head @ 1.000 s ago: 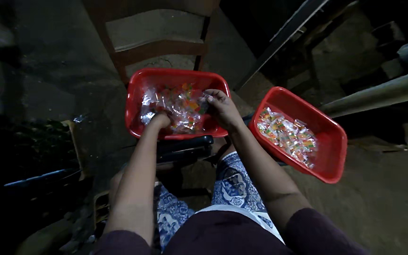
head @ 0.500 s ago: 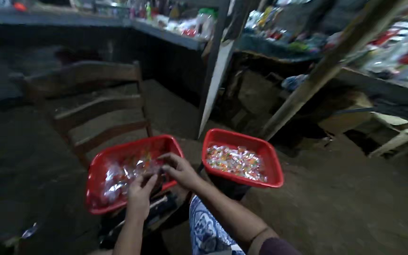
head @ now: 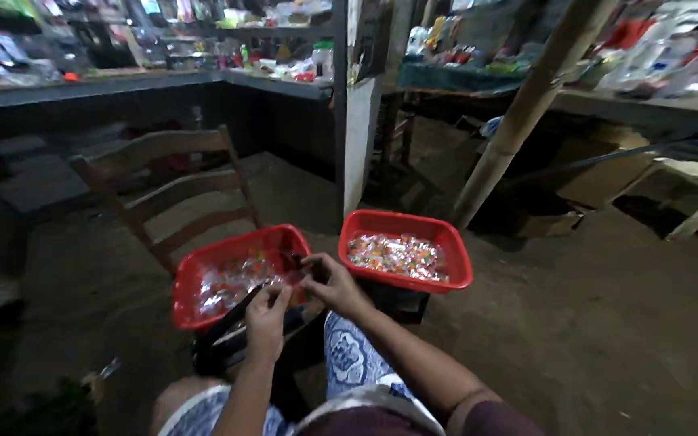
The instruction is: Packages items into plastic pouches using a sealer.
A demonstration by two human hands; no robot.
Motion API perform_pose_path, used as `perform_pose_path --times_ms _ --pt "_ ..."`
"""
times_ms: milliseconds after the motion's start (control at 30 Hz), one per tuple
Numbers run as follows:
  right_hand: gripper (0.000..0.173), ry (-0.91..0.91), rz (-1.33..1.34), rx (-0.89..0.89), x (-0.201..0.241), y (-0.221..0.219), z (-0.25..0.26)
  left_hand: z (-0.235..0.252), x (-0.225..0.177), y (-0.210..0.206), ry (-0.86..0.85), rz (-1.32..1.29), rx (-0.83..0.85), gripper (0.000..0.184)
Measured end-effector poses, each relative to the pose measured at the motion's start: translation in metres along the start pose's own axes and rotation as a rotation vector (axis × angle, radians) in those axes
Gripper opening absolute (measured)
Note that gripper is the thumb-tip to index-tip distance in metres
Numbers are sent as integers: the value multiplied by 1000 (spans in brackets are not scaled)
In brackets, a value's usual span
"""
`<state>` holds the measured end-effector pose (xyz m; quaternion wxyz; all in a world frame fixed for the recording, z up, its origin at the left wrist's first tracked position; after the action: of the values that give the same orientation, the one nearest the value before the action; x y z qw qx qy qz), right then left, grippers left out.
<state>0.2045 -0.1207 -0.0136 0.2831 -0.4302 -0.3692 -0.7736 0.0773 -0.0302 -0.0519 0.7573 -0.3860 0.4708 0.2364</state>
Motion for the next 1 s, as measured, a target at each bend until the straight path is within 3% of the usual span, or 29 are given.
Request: perform_pose_path --times_ms 133,333,500,600,733,833,867,933,1000 --pt "39 -46 5 24 -5 0 -11 -14 -8 1 117 -28 29 11" --pt "58 -86 77 143 -18 -9 -21 -25 -5 11 87 -57 -56 16" --pt "52 -73 95 120 -24 -14 -24 -30 0 13 76 -53 -124 23" --pt "50 -53 87 50 -24 -22 -28 -32 7 15 168 -131 -158 25" --pt "47 -9 328 104 -26 -28 -32 -39 3 16 394 -437 -125 23" --pt "57 -34 401 342 -36 -28 -27 -44 8 26 594 -822 60 10" --pt "54 -52 407 431 -37 -29 -27 -45 10 26 665 -889 125 10" --pt "26 -86 386 539 -35 -32 -28 -48 13 21 775 -957 197 7" --pt "8 -95 377 537 -33 -34 -31 -52 17 19 803 -941 219 7"
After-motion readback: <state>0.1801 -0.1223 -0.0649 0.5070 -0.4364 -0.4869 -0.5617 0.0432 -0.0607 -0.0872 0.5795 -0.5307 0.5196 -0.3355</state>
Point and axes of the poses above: each hand's wrist, its own z-axis towards the middle knuckle, its own y-axis out of the back of the hand, x = y × z, the point moved 2 cm from there along z, towards the middle knuckle, and after that the axes turned 12 degrees about -z, right-handed, at the moved point
